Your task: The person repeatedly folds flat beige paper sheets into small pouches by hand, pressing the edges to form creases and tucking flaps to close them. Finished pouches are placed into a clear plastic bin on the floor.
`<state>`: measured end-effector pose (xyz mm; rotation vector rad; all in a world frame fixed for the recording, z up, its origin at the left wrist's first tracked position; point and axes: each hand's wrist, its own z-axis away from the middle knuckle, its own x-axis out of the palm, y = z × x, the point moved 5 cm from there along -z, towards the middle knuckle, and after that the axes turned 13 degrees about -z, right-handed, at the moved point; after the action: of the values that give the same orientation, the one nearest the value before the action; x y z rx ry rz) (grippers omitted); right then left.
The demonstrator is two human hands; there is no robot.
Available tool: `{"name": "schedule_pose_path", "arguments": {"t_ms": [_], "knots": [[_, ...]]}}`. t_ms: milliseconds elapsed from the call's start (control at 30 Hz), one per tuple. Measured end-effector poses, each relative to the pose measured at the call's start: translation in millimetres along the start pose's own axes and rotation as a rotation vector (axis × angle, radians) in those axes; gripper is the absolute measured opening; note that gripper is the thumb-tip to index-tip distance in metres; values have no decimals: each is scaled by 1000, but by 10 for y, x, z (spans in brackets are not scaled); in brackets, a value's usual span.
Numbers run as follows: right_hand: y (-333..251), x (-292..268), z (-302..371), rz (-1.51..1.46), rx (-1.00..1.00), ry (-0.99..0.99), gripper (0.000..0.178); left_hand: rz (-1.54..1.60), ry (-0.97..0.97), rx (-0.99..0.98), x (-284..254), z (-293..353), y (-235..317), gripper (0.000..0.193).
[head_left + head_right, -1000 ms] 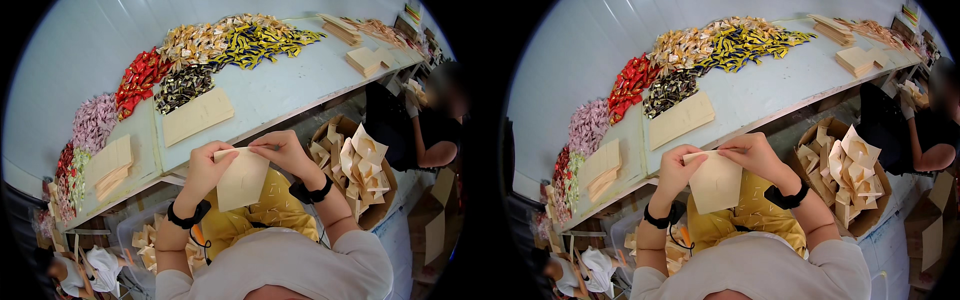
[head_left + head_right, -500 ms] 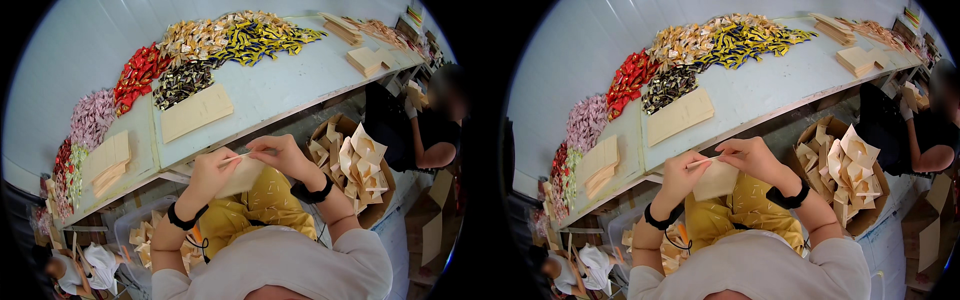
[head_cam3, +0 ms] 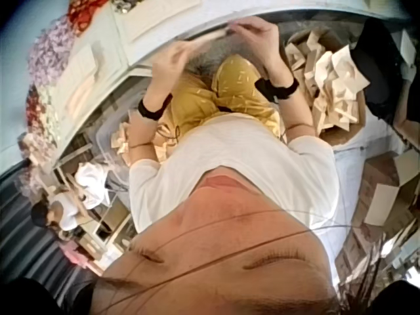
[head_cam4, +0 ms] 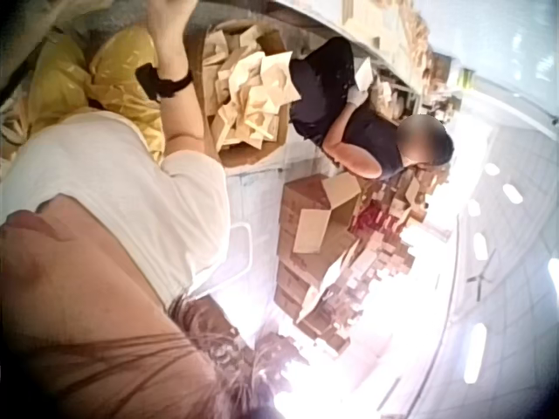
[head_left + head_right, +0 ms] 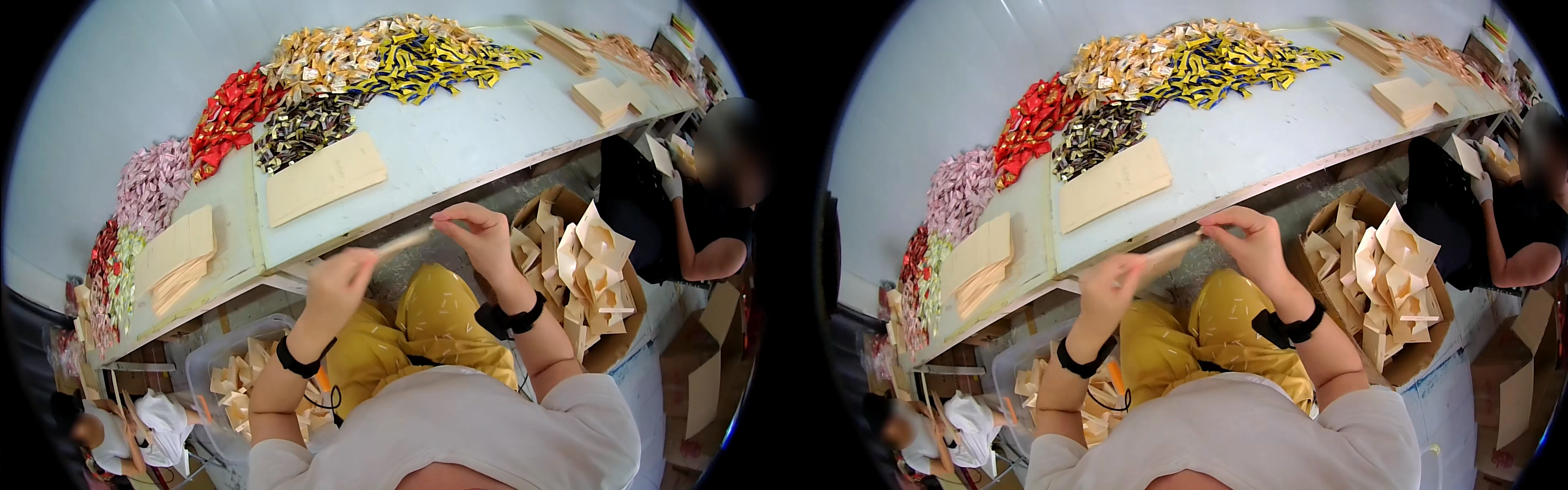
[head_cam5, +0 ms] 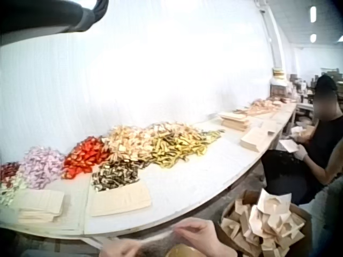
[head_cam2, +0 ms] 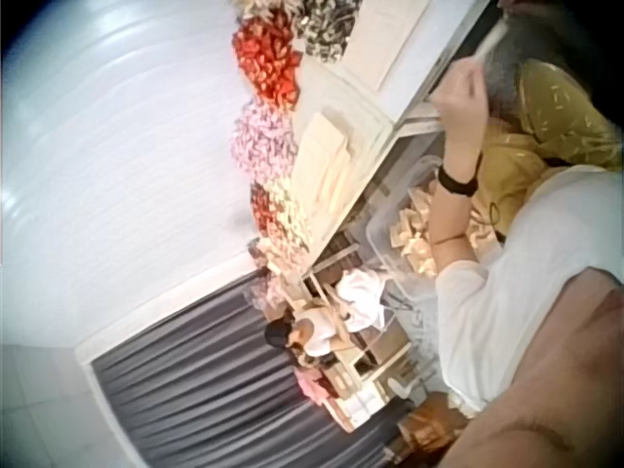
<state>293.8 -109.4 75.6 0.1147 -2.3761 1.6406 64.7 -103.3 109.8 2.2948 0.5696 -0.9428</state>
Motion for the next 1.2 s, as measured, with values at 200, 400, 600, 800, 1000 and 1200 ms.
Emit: {"name": "schedule_pose_path", "arguments": {"t_ms": [200,400,600,800,1000,1200], "knots": [[176,-259,64,542,-63,-24,15,800,381,-800,-91,375,-1092,11],[542,-21,218,-317,334,-34,39,1163,487,-955,151,649,-1075,20],[373,-84,11,-382,207,93,35,603,425,-735,137,675,-865,34],[117,136,37,-84,349,-321,41,754,-90,-473,-20,107,-498,49],[78,241,79,-152,342,-391,33,681,-322,-450,10,-31,-283,24],[127,264,97,-264,402,-255,19,455,-215,-143,-17,36,-286,31]]}}
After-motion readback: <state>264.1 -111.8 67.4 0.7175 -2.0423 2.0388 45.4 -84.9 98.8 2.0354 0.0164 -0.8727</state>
